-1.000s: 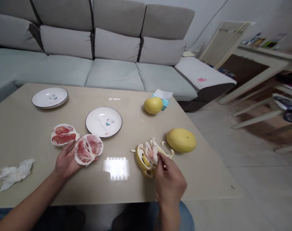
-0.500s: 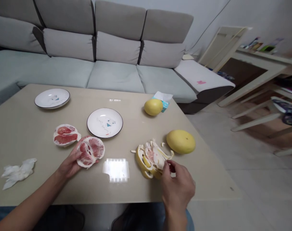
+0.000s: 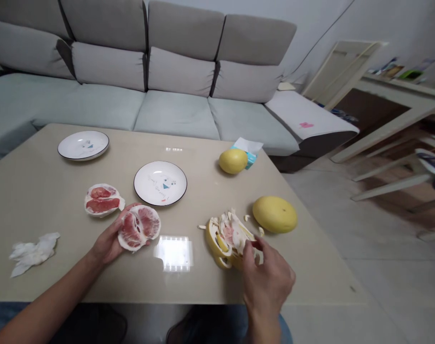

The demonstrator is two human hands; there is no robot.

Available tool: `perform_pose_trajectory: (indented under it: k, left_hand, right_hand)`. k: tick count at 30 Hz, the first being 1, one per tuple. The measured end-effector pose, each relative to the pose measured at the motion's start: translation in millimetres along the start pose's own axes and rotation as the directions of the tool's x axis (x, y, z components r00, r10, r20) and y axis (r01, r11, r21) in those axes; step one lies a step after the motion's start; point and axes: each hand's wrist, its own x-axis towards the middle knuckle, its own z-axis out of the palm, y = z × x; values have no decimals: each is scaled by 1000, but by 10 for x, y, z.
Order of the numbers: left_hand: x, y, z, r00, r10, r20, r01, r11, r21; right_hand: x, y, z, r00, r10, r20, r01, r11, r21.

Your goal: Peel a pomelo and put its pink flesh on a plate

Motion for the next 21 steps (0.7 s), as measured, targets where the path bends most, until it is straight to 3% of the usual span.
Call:
perform_pose_trajectory:
  k: [6,10,13,18,21]
  left_hand:
    - [26,22,-47,995,-69,-75,59,990,-131]
    - [28,46,-50,988,-129,-90,109,973,-201]
    - [22,35,-20,989,-139,-58,130,982,-138]
    - [-53,-52,88,995,-101,-10,102,989,111]
    - [-174,-81,192,996,-89,-1,85,944,319]
  right_hand:
    - [-66,-91,-17,997,31,-67,-29,999,33]
    - [-175,-327,-33,995,-101,11,96,965,243]
    - [-321,-576,-29,981,-172,88,111,876,470]
    - [-536,-931,59,929,-187,320,-88,727,681]
    - [-594,-1086,82,839,-213,500,-282,616,735]
